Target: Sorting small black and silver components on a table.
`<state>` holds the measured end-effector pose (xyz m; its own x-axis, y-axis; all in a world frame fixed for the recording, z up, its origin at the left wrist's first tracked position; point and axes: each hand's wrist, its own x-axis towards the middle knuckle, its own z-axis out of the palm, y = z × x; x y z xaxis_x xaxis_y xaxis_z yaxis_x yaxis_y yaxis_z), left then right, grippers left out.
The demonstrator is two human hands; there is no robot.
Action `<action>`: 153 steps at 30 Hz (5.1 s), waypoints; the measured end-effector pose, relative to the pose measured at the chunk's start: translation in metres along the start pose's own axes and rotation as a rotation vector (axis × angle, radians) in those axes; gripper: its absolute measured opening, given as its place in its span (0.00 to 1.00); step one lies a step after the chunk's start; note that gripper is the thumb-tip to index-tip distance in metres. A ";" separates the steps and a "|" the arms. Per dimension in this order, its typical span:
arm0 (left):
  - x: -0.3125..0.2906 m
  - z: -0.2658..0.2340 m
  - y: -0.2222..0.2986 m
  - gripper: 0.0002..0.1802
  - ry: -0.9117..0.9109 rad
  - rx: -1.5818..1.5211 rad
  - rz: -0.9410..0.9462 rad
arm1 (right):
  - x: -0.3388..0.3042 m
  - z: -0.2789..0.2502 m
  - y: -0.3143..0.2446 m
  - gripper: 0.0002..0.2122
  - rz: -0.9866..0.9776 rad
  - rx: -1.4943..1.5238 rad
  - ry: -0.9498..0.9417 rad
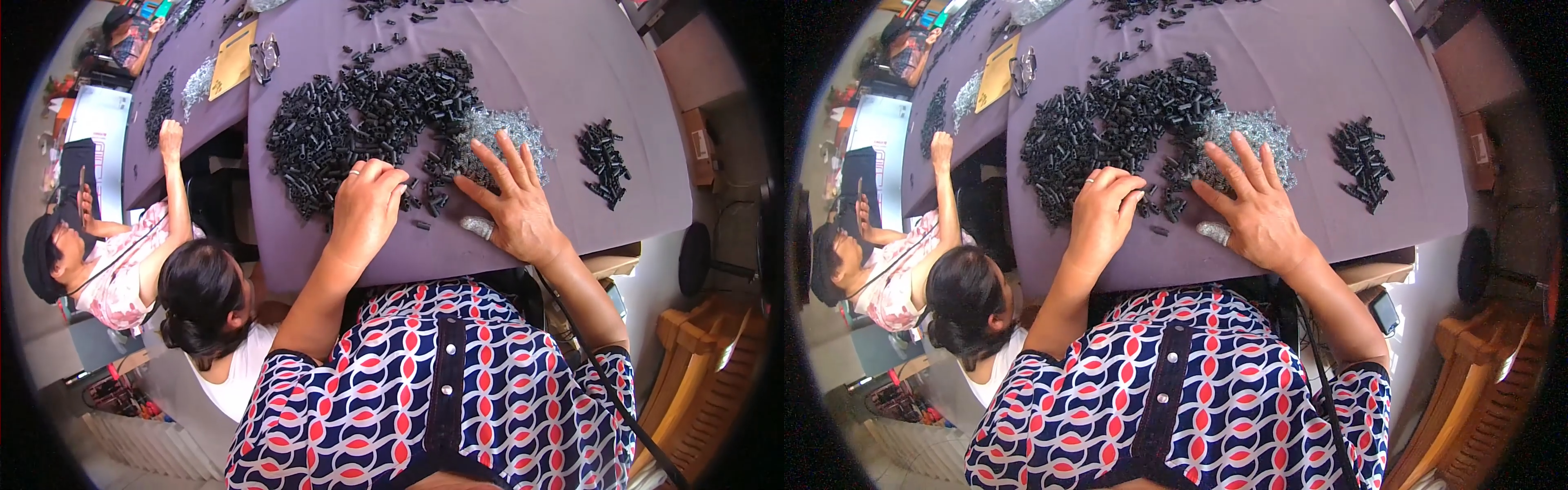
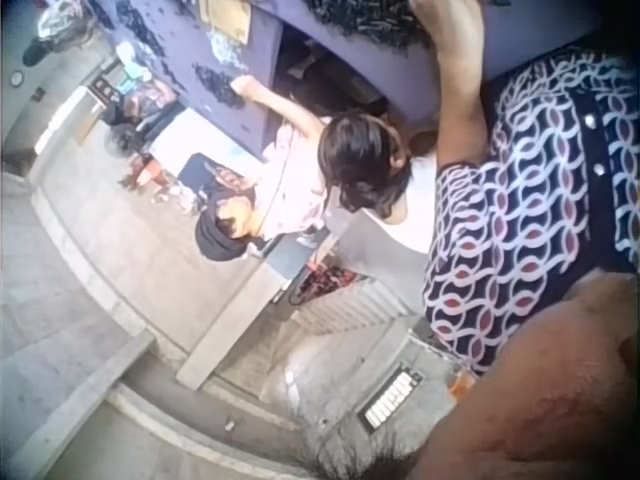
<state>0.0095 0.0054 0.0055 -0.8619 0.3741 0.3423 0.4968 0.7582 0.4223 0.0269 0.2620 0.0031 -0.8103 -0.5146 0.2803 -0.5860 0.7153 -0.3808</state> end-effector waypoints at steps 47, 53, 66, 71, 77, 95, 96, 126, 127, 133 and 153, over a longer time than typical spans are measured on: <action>-0.011 0.006 0.009 0.13 -0.146 -0.989 -0.446 | 0.012 0.008 -0.008 0.18 -0.054 0.063 0.044; -0.008 0.002 0.011 0.10 -0.209 -1.108 -0.530 | 0.016 0.013 -0.010 0.16 0.024 0.057 0.068; -0.012 0.005 0.012 0.10 -0.099 -0.982 -0.496 | 0.011 0.008 -0.015 0.13 0.073 0.045 0.017; -0.008 0.004 0.010 0.10 -0.144 -1.059 -0.522 | 0.010 0.012 -0.012 0.13 0.014 0.043 0.054; -0.009 0.008 0.004 0.10 -0.119 -1.031 -0.537 | 0.005 -0.001 -0.009 0.12 0.002 0.131 0.074; -0.008 0.016 0.034 0.11 -0.270 -1.217 -0.583 | 0.008 0.001 -0.019 0.08 0.349 0.891 0.027; -0.008 0.016 0.035 0.11 -0.269 -1.236 -0.575 | 0.008 0.001 -0.019 0.08 0.335 0.869 0.034; -0.015 0.024 0.030 0.08 -0.121 -1.358 -0.558 | -0.009 0.007 -0.013 0.07 0.415 1.180 0.062; -0.016 0.025 0.028 0.08 -0.135 -1.359 -0.557 | -0.009 0.007 -0.013 0.07 0.415 1.180 0.062; -0.015 0.024 0.030 0.09 -0.200 -1.509 -0.632 | -0.009 0.009 -0.012 0.07 0.430 1.224 0.052; -0.017 0.022 0.043 0.12 -0.273 -1.263 -0.589 | -0.007 0.006 -0.017 0.07 0.349 1.110 0.077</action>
<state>0.0433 0.0434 -0.0002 -0.8915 0.3760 -0.2527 -0.3059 -0.0882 0.9480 0.0421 0.2509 0.0023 -0.9483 -0.3141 0.0462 -0.0440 -0.0142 -0.9989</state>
